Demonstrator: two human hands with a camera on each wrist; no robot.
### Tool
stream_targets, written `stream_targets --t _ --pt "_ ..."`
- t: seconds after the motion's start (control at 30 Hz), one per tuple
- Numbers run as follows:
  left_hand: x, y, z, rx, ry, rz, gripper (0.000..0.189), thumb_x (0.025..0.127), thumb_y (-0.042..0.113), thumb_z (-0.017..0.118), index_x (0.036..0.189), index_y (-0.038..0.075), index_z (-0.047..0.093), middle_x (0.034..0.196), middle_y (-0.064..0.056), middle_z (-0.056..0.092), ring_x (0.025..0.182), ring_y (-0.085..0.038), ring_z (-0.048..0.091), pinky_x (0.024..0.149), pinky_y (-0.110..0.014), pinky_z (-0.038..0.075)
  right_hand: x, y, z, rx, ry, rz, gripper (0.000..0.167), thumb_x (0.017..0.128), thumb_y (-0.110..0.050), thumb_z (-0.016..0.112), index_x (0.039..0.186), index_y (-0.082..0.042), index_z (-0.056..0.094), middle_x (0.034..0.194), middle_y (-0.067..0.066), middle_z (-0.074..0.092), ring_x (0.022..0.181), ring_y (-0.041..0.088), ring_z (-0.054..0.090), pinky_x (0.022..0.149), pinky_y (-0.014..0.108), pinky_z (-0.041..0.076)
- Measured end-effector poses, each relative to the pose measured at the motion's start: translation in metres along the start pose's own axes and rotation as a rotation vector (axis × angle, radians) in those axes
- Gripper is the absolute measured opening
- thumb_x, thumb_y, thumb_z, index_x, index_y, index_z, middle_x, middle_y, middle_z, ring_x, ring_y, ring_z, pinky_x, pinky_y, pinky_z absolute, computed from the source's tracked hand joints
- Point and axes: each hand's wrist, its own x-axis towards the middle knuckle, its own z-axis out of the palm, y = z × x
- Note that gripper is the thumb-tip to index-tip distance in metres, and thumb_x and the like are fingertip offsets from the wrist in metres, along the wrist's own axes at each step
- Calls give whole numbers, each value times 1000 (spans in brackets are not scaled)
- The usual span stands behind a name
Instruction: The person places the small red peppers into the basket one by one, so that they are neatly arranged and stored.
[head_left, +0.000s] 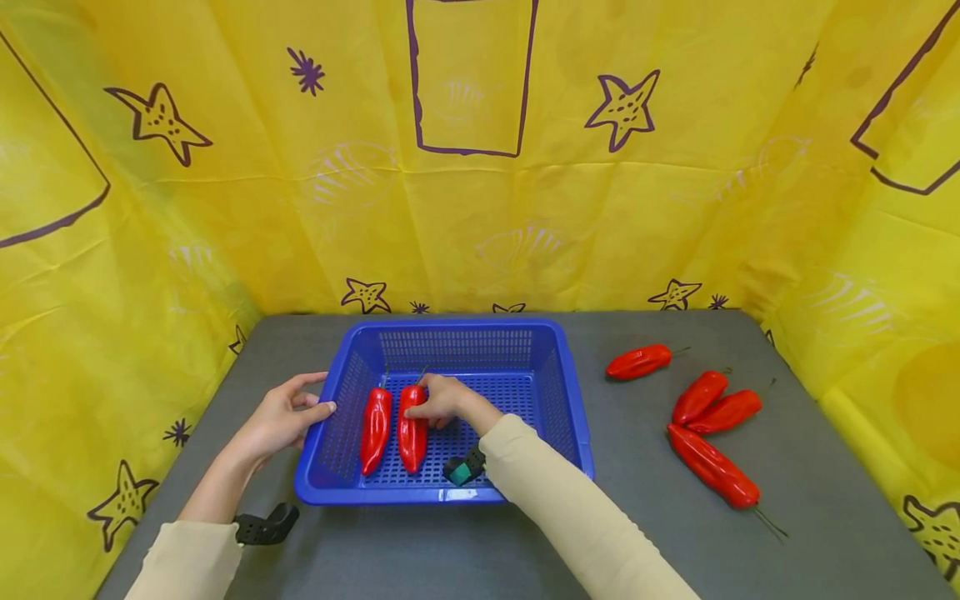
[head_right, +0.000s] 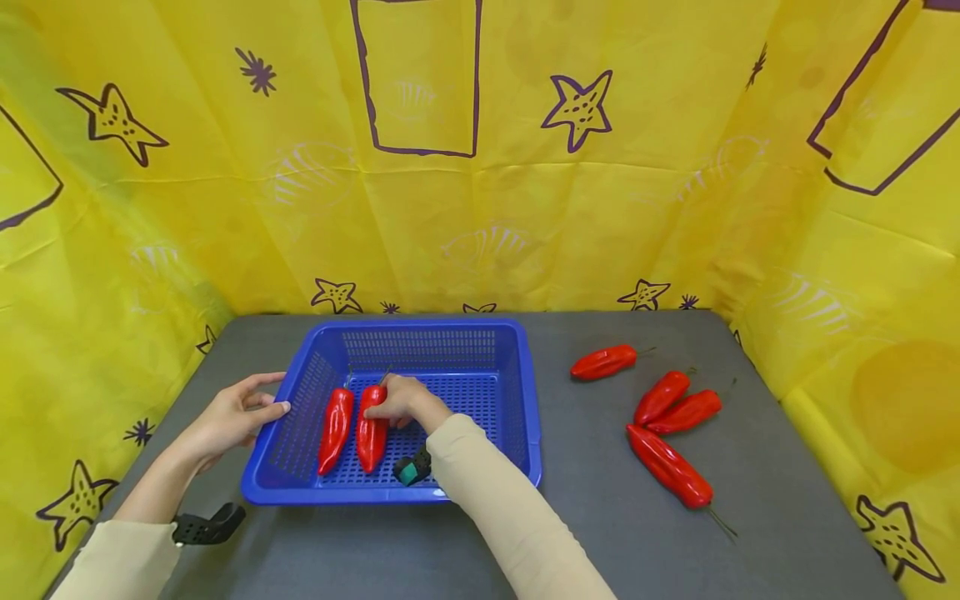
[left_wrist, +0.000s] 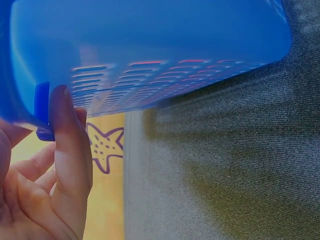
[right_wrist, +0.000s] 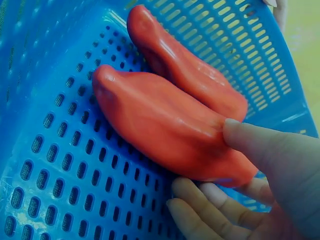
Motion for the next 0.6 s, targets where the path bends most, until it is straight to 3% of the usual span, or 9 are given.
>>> stream_targets --t 0.23,0.6 --pt "0 1 -1 -5 -3 7 68 88 24 62 143 5 25 99 -20 57 68 -22 65 61 -42 56 0 -1 1 13 -39 15 55 84 -26 67 129 -4 43 82 14 65 72 24 67 61 32 57" --pt "0 0 0 2 -3 1 68 89 24 62 143 5 25 100 -20 57 69 -21 65 61 -41 56 2 -1 4 -21 -54 16 52 84 -34 66 123 -6 46 82 9 61 69 20 64 61 32 56"
